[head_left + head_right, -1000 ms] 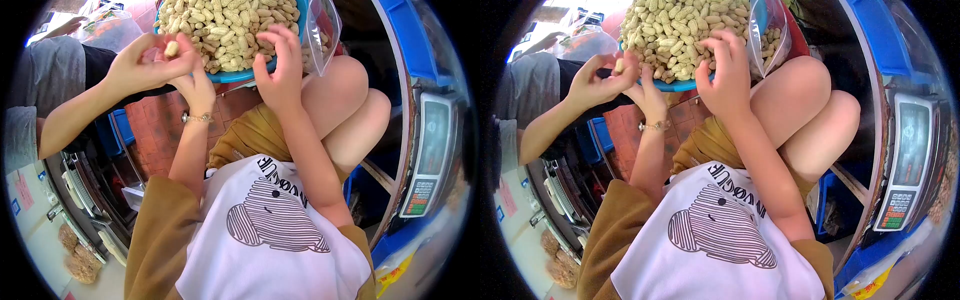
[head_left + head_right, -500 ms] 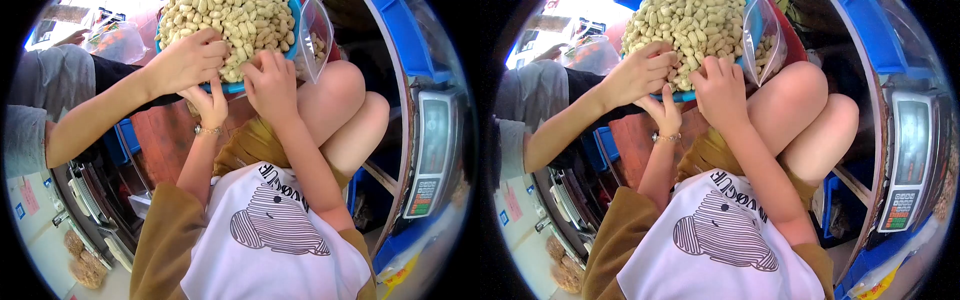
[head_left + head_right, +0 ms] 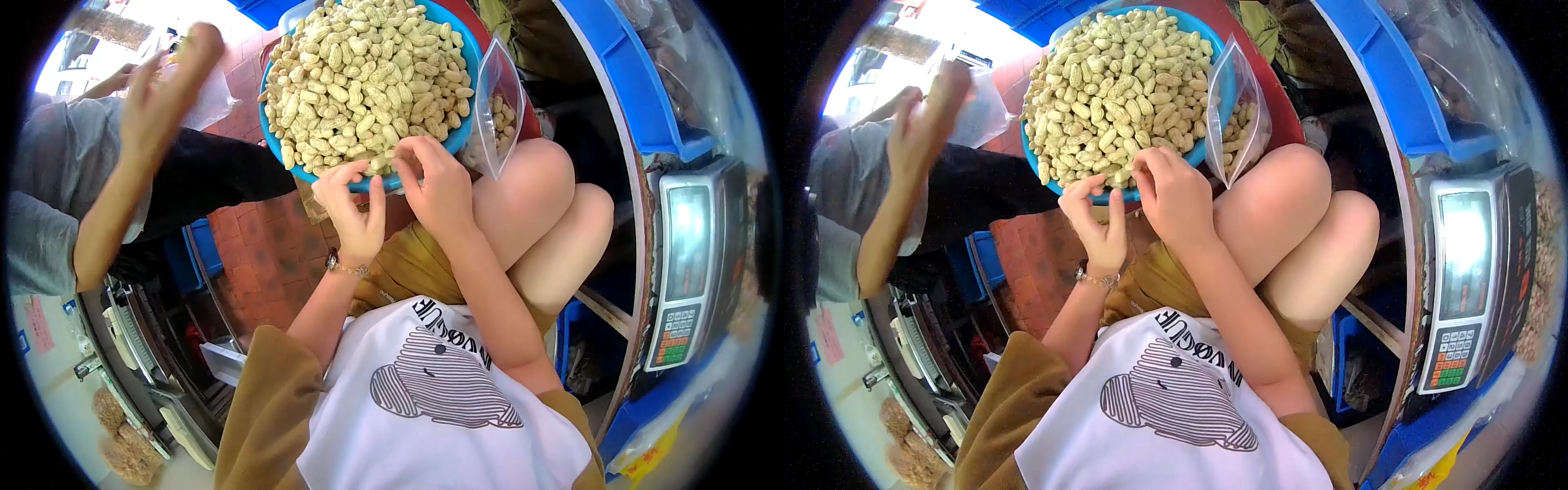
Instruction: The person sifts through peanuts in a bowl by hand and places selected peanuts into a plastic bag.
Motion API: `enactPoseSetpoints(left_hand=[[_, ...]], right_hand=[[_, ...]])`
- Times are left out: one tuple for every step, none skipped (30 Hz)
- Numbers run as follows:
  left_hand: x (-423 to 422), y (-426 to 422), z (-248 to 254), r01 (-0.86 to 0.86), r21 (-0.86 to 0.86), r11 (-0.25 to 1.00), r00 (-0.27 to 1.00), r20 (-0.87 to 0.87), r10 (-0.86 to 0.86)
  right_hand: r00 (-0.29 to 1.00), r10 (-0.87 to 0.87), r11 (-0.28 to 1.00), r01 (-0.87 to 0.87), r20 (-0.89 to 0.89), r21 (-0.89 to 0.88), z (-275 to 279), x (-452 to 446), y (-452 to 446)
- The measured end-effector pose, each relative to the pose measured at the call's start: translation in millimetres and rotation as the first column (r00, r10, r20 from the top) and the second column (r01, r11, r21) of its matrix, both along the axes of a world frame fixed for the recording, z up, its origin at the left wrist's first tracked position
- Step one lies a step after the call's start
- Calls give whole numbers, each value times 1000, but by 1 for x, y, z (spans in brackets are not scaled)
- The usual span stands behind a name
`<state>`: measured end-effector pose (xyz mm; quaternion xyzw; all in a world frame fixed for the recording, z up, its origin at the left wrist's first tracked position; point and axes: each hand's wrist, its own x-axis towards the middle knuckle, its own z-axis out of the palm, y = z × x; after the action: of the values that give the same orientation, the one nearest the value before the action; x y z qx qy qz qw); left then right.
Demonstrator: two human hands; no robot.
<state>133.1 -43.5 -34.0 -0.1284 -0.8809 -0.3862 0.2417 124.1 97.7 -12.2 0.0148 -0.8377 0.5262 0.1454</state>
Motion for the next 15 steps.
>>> enactPoseSetpoints(left_hand=[[1, 3, 5, 17, -64, 998, 1000, -1, -17], [-3, 7, 11, 11, -83, 996, 998, -59, -16], [-6, 9, 15, 25, -100, 995, 998, -62, -31], [-8, 10, 18, 36, -118, 992, 997, -66, -44], [-10, 10, 21, 44, -137, 990, 996, -70, -54], [-13, 9, 24, 64, -133, 989, 991, -108, -78], [-16, 7, 24, 94, -102, 990, 987, -117, -106], [-18, 5, 22, 125, -73, 990, 983, -129, -133], [-21, 3, 22, 154, -43, 987, 977, -142, -159], [-23, 1, 24, 156, -63, 986, 971, -174, -165], [-23, -2, 27, 181, -52, 982, 968, -169, -187], [-23, -4, 29, 206, -40, 978, 964, -165, -210], [-23, -6, 32, 233, -25, 972, 959, -160, -234], [-24, -10, 35, 269, -26, 963, 949, -163, -270], [-24, -12, 35, 282, -22, 959, 944, -172, -281]], right_hand=[[1000, -1, 999, 1, -2, -32, 1, 0, 0], [1000, -1, 998, 1, -4, -64, 2, 1, 0], [1000, 8, 993, -8, 0, -120, 4, 1, 0], [1000, 19, 984, -19, 2, -177, 5, 0, 1], [999, 33, 972, -32, 4, -234, 7, -1, 2], [1000, 30, 961, -28, 4, -275, 9, -2, 2], [998, 49, 939, -34, 35, -343, 6, -3, 3], [995, 72, 911, -39, 66, -410, 1, -2, 3], [990, 98, 880, -41, 96, -473, 0, -2, 2], [981, 132, 847, -35, 146, -530, 5, -1, 2], [973, 162, 828, -42, 166, -559, 5, 0, 2], [964, 191, 810, -47, 187, -585, 5, -1, 3], [953, 220, 792, -49, 209, -609, 6, -1, 3], [941, 246, 769, -42, 234, -638, 10, 0, 3], [935, 262, 764, -51, 237, -643, 12, 0, 3]])
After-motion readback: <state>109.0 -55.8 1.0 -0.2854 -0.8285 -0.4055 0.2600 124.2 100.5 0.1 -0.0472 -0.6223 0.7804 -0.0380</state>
